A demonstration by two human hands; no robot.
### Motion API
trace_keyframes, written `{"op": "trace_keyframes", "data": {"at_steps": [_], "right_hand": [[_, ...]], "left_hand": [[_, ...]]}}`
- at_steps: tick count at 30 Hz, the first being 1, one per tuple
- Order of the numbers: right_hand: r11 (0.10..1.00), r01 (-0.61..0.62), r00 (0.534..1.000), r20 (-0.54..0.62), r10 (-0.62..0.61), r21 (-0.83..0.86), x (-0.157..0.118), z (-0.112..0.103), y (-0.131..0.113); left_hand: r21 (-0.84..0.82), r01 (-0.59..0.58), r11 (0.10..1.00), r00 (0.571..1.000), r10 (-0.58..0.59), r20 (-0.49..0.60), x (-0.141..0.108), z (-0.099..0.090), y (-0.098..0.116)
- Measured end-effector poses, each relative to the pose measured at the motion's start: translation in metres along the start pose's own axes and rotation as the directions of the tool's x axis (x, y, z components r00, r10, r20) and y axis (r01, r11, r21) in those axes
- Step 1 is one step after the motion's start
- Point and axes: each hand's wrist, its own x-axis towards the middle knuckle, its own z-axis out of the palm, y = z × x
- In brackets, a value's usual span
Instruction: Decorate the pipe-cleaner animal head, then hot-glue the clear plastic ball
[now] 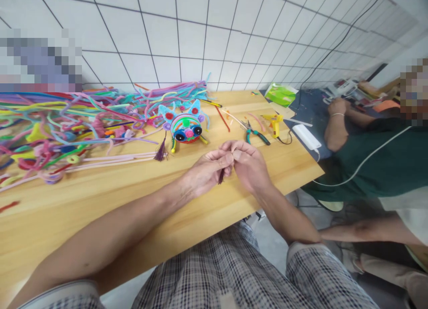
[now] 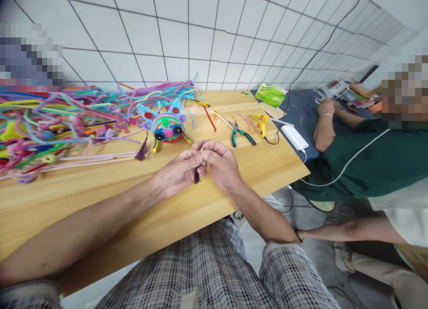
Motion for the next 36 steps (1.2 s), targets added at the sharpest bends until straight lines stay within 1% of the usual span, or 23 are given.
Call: {"op": "trace_keyframes", "data": {"at_steps": [2,3,5,7,9,12,16,18,19,21,24,27,32,36], "right_hand": [[0.998,0.013,1.000,-0.016,-0.014,-0.057,0.004,-0.004,0.000],[0.993,0.034,0.999,-0.030,-0.037,-0.112,0.006,-0.006,0.000],[0.959,0.101,0.991,-0.064,-0.122,-0.265,0.011,-0.014,-0.001],[0.884,0.168,0.967,-0.102,-0.235,-0.437,0.013,-0.021,-0.001],[0.799,0.201,0.937,-0.125,-0.325,-0.567,0.015,-0.027,-0.001],[0.719,0.214,0.923,-0.105,-0.371,-0.661,0.014,-0.030,-0.002],[0.659,0.244,0.921,-0.044,-0.387,-0.711,0.010,-0.027,-0.004],[0.659,0.255,0.922,-0.027,-0.386,-0.708,0.008,-0.026,-0.004],[0.675,0.255,0.927,-0.023,-0.374,-0.692,0.007,-0.026,-0.004],[0.739,0.237,0.946,-0.025,-0.324,-0.631,0.007,-0.027,-0.002],[0.852,0.164,0.978,-0.033,-0.207,-0.497,0.010,-0.030,0.002],[0.919,0.073,0.993,-0.053,-0.101,-0.387,0.014,-0.033,0.006],[0.969,-0.048,0.996,-0.085,0.028,-0.242,0.017,-0.032,0.010],[0.983,-0.113,0.993,-0.062,0.105,-0.147,0.020,-0.031,0.010]], "left_hand": [[0.024,-0.046,0.999,0.999,0.046,-0.021,0.002,-0.002,-0.001],[0.048,-0.084,0.995,0.995,0.087,-0.046,0.003,-0.003,-0.002],[0.123,-0.167,0.978,0.976,0.182,-0.120,0.004,-0.006,-0.004],[0.200,-0.233,0.952,0.942,0.271,-0.195,0.005,-0.007,-0.006],[0.265,-0.266,0.927,0.915,0.330,-0.233,0.006,-0.009,-0.008],[0.334,-0.262,0.905,0.910,0.347,-0.225,0.004,-0.009,-0.011],[0.340,-0.266,0.902,0.912,0.349,-0.214,0.002,-0.008,-0.012],[0.340,-0.269,0.901,0.914,0.350,-0.205,0.002,-0.008,-0.012],[0.338,-0.269,0.902,0.917,0.348,-0.197,0.003,-0.009,-0.013],[0.325,-0.272,0.906,0.921,0.343,-0.184,0.004,-0.010,-0.014],[0.317,-0.272,0.909,0.930,0.333,-0.157,0.008,-0.014,-0.019],[0.373,-0.257,0.892,0.938,0.323,-0.125,0.012,-0.019,-0.023],[0.471,-0.245,0.847,0.941,0.326,-0.096,0.013,-0.025,-0.025],[0.501,-0.235,0.833,0.952,0.302,-0.055,0.010,-0.026,-0.028]]}}
